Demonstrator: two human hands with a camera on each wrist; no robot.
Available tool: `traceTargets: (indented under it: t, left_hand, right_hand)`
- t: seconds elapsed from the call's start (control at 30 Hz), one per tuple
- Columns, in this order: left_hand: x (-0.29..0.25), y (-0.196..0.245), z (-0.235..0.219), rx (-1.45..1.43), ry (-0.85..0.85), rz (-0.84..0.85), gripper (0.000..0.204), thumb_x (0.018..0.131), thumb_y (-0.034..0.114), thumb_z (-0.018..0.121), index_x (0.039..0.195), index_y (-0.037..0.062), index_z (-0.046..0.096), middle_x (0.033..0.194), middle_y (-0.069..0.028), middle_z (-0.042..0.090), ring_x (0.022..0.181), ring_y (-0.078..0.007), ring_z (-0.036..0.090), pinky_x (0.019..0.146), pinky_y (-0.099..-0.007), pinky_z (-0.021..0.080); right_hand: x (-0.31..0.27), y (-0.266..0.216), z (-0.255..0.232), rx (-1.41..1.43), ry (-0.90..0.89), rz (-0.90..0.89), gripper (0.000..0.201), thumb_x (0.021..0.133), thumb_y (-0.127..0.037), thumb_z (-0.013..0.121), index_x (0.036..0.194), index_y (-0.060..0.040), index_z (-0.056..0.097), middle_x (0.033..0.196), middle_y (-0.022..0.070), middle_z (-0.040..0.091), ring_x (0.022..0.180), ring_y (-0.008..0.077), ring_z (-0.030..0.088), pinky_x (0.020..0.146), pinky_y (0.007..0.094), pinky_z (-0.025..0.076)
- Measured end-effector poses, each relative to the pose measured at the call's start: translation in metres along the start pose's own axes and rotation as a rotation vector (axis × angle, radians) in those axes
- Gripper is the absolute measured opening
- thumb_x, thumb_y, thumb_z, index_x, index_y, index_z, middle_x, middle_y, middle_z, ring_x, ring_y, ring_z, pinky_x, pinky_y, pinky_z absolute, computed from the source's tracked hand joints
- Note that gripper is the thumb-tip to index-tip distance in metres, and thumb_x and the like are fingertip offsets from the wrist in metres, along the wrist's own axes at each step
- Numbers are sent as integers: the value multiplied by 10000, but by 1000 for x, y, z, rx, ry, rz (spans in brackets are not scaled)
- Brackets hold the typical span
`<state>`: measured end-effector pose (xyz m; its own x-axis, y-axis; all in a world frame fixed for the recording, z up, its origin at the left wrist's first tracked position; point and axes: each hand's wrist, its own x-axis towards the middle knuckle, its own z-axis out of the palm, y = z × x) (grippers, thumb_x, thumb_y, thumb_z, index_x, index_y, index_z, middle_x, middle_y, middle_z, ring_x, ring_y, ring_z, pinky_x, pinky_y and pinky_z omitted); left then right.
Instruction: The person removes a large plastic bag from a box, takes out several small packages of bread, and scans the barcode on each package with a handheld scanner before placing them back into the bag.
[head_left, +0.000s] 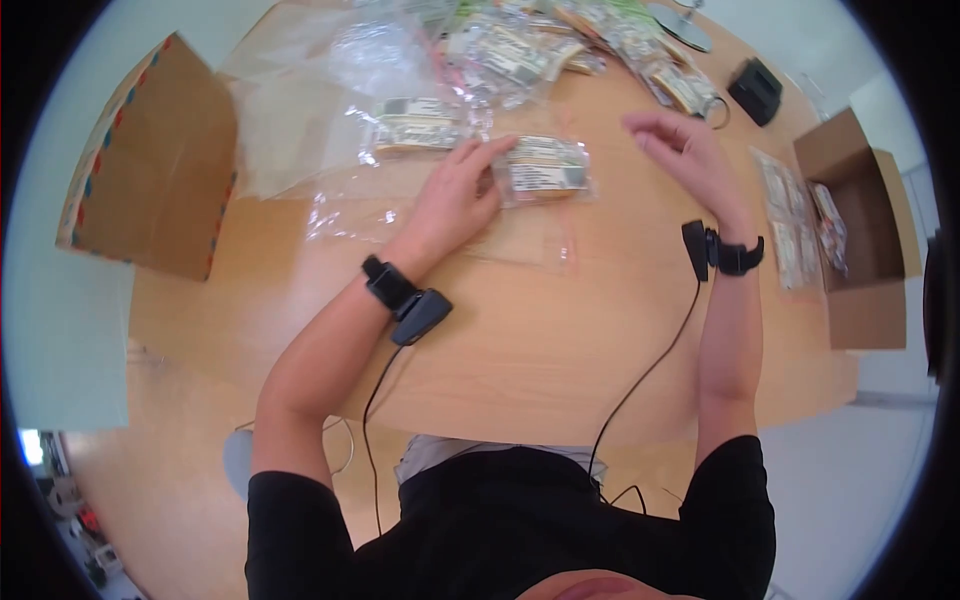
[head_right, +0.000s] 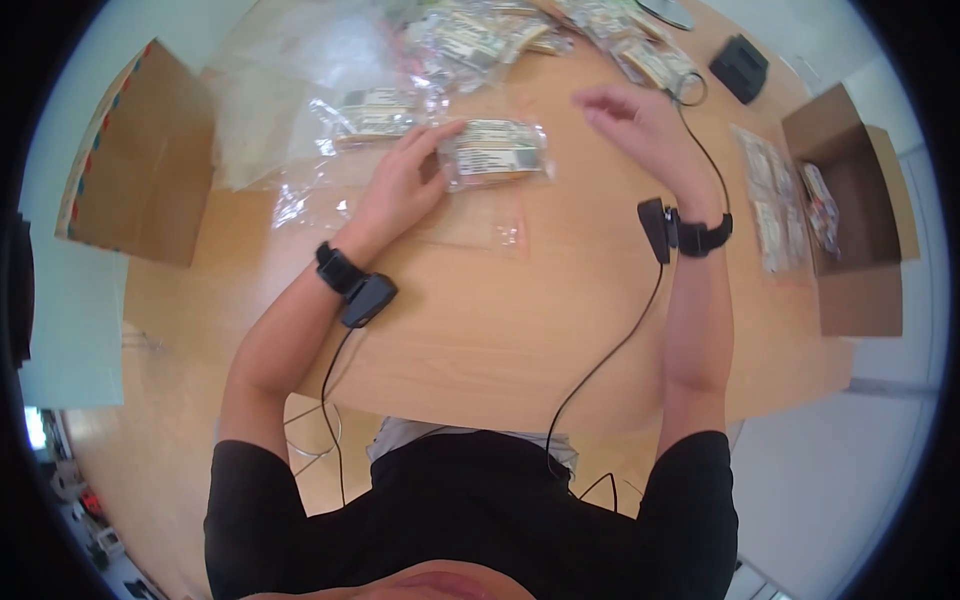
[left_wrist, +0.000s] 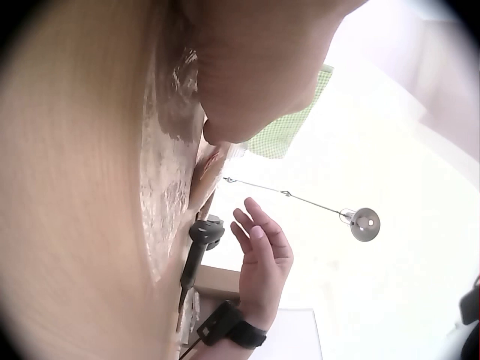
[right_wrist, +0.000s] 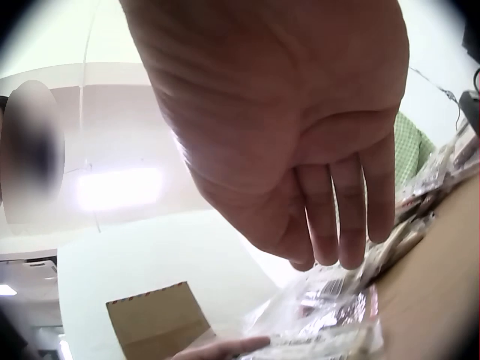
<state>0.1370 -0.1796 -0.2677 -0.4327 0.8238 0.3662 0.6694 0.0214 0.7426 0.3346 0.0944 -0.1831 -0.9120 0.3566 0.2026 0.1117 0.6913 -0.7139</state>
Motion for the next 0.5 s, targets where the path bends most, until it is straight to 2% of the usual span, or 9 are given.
traceTargets:
  t: [0.07,0.17,0.23,0.27,0.33,0.37,0.5]
  left_hand:
    - [2,-2,3,18,1,3,552,948,32,677,1489,82,578,1223,-163,639,1057,-332,641,945,-404,520]
    - [3,1,3,2,8,-13,549,965,53,686,1499,67,560,1287,-173,643,1146,-352,635,993,-410,509]
    - [2,1,2,5,-6,-39,553,974,68,692,1507,57,545,1322,-179,642,1196,-362,627,1018,-413,502]
    - [2,-1,2,21,11,-15,581,946,38,681,1509,52,537,1252,-174,629,1110,-349,628,962,-416,510]
    - [2,-5,5,50,44,40,640,889,-24,659,1511,40,522,1111,-162,602,937,-322,630,851,-423,528]
    - [2,-6,6,56,50,45,645,889,-24,659,1515,42,517,1113,-164,603,942,-323,630,857,-423,527]
    - [3,-7,6,70,49,51,652,888,-26,657,1518,48,507,1126,-171,608,962,-334,631,874,-424,525]
  right_hand:
    - [-1,16,-33,-7,162,131,336,959,-186,751,1237,1,727,1174,134,770,1090,233,715,984,385,547]
    - [-9,54,-67,-311,261,233,567,893,-266,828,1355,11,653,1276,204,727,1171,294,697,1027,401,530]
    - [-18,69,-70,-433,187,319,712,853,-298,860,1436,9,590,1331,219,700,1228,315,676,1045,408,520]
    - [-20,74,-69,-492,149,361,787,833,-314,876,1477,8,558,1359,227,686,1256,325,666,1055,411,514]
    - [-23,89,-61,-408,103,399,862,810,-273,893,1535,1,516,1322,186,679,1139,275,664,1015,395,522]
    - [-24,97,-57,-367,82,417,902,798,-252,902,1564,-2,494,1303,166,675,1081,250,664,995,387,526]
    - [-19,120,-54,-391,113,381,819,821,-219,863,1540,-3,534,1294,152,679,1092,227,664,988,354,525]
